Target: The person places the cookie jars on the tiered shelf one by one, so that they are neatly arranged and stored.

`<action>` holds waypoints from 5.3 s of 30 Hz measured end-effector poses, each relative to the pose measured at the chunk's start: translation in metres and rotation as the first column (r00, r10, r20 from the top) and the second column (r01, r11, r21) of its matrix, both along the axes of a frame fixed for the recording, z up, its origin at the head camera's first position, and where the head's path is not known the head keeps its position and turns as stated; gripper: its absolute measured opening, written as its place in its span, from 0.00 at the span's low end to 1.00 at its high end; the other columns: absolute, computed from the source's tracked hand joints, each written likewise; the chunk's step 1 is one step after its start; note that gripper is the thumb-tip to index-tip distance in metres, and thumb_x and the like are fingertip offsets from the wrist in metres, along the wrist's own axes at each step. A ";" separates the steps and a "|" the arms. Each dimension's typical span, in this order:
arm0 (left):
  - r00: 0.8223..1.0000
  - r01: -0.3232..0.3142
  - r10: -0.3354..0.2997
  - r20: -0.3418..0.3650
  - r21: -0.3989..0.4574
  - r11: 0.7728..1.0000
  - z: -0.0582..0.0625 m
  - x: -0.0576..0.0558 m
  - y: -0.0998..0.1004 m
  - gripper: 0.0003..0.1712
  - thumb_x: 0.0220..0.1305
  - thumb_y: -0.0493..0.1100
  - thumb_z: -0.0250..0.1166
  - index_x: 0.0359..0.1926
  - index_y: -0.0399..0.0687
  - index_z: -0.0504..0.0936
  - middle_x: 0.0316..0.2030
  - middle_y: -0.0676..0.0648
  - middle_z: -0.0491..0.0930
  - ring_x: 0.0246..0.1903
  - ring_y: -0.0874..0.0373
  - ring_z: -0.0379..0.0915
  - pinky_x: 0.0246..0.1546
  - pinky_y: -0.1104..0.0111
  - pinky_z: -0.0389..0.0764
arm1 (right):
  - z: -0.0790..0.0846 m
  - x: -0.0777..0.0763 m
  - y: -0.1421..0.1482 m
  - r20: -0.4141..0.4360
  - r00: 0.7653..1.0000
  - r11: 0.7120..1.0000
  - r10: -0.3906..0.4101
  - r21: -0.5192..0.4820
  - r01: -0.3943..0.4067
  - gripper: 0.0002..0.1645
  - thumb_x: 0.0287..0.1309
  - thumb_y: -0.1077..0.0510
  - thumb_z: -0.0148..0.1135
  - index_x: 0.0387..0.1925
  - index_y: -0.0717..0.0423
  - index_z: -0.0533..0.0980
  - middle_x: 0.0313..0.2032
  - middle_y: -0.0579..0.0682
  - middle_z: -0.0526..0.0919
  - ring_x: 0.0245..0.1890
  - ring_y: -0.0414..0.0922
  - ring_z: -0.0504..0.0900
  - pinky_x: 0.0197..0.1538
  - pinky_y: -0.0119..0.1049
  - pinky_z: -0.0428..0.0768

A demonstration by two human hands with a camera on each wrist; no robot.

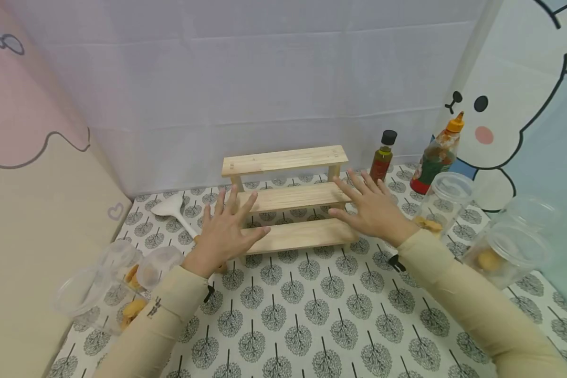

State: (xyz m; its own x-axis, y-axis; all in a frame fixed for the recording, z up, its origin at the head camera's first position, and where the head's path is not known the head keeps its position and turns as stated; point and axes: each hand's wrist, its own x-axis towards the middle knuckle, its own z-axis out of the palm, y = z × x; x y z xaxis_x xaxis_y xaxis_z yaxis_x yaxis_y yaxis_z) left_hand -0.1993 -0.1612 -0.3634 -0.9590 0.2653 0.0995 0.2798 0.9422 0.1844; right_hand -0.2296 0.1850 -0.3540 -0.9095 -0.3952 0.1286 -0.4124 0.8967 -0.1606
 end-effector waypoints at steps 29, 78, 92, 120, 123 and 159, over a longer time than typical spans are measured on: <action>0.956 -0.259 0.289 0.049 0.601 0.756 -0.036 -0.022 -0.016 0.40 0.73 0.71 0.37 0.79 0.71 0.36 0.79 0.42 0.39 0.77 0.39 0.37 0.73 0.38 0.43 | 0.069 0.042 0.111 -0.027 0.935 0.933 -0.354 -0.075 0.351 0.52 0.68 0.27 0.42 0.80 0.43 0.35 0.77 0.67 0.31 0.72 0.76 0.42 0.65 0.77 0.49; 0.941 -0.334 0.261 0.214 0.707 0.624 -0.051 -0.027 -0.013 0.32 0.75 0.68 0.30 0.76 0.82 0.39 0.78 0.56 0.44 0.77 0.49 0.41 0.76 0.47 0.44 | 0.121 0.038 0.084 -0.023 0.888 0.882 -0.459 -0.130 0.453 0.55 0.59 0.22 0.51 0.77 0.49 0.56 0.70 0.76 0.56 0.62 0.76 0.62 0.48 0.77 0.68; 0.935 -0.346 0.292 0.202 0.703 0.622 -0.049 -0.025 -0.002 0.31 0.75 0.68 0.30 0.76 0.83 0.40 0.78 0.55 0.49 0.76 0.47 0.45 0.75 0.44 0.46 | 0.193 0.007 0.010 -0.113 0.937 0.927 -0.329 -0.227 0.298 0.52 0.60 0.25 0.53 0.78 0.42 0.55 0.72 0.68 0.57 0.69 0.67 0.59 0.60 0.74 0.62; 0.934 -0.346 0.291 0.206 0.721 0.600 -0.056 -0.019 0.002 0.31 0.76 0.68 0.31 0.76 0.82 0.42 0.77 0.56 0.50 0.76 0.50 0.45 0.76 0.49 0.47 | 0.189 -0.066 -0.142 -0.058 0.995 0.988 -0.084 -0.136 0.075 0.52 0.57 0.19 0.48 0.77 0.36 0.56 0.71 0.60 0.62 0.65 0.58 0.69 0.64 0.55 0.73; 0.937 -0.340 0.282 0.205 0.716 0.609 -0.058 -0.019 0.005 0.31 0.75 0.69 0.31 0.76 0.82 0.42 0.78 0.56 0.50 0.76 0.49 0.45 0.76 0.48 0.48 | 0.188 -0.069 -0.146 -0.058 0.994 0.987 -0.087 -0.142 0.078 0.53 0.57 0.19 0.49 0.77 0.37 0.56 0.70 0.61 0.63 0.63 0.58 0.70 0.63 0.54 0.74; 0.949 -0.304 0.267 0.167 0.708 0.637 -0.056 -0.028 0.015 0.33 0.75 0.69 0.30 0.77 0.78 0.43 0.78 0.52 0.50 0.75 0.46 0.48 0.75 0.47 0.50 | 0.183 -0.080 -0.158 -0.070 0.992 0.985 -0.107 -0.143 0.096 0.52 0.60 0.21 0.48 0.79 0.38 0.50 0.70 0.62 0.60 0.61 0.58 0.73 0.61 0.53 0.77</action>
State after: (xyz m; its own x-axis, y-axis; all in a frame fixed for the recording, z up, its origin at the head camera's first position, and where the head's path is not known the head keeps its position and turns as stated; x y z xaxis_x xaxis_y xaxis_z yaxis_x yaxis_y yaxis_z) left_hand -0.2270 -0.1458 -0.4189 -0.9827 -0.1586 0.0959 -0.0054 0.5418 0.8405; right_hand -0.3092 0.0265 -0.1709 -0.9292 -0.2748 0.2472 -0.3365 0.9055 -0.2583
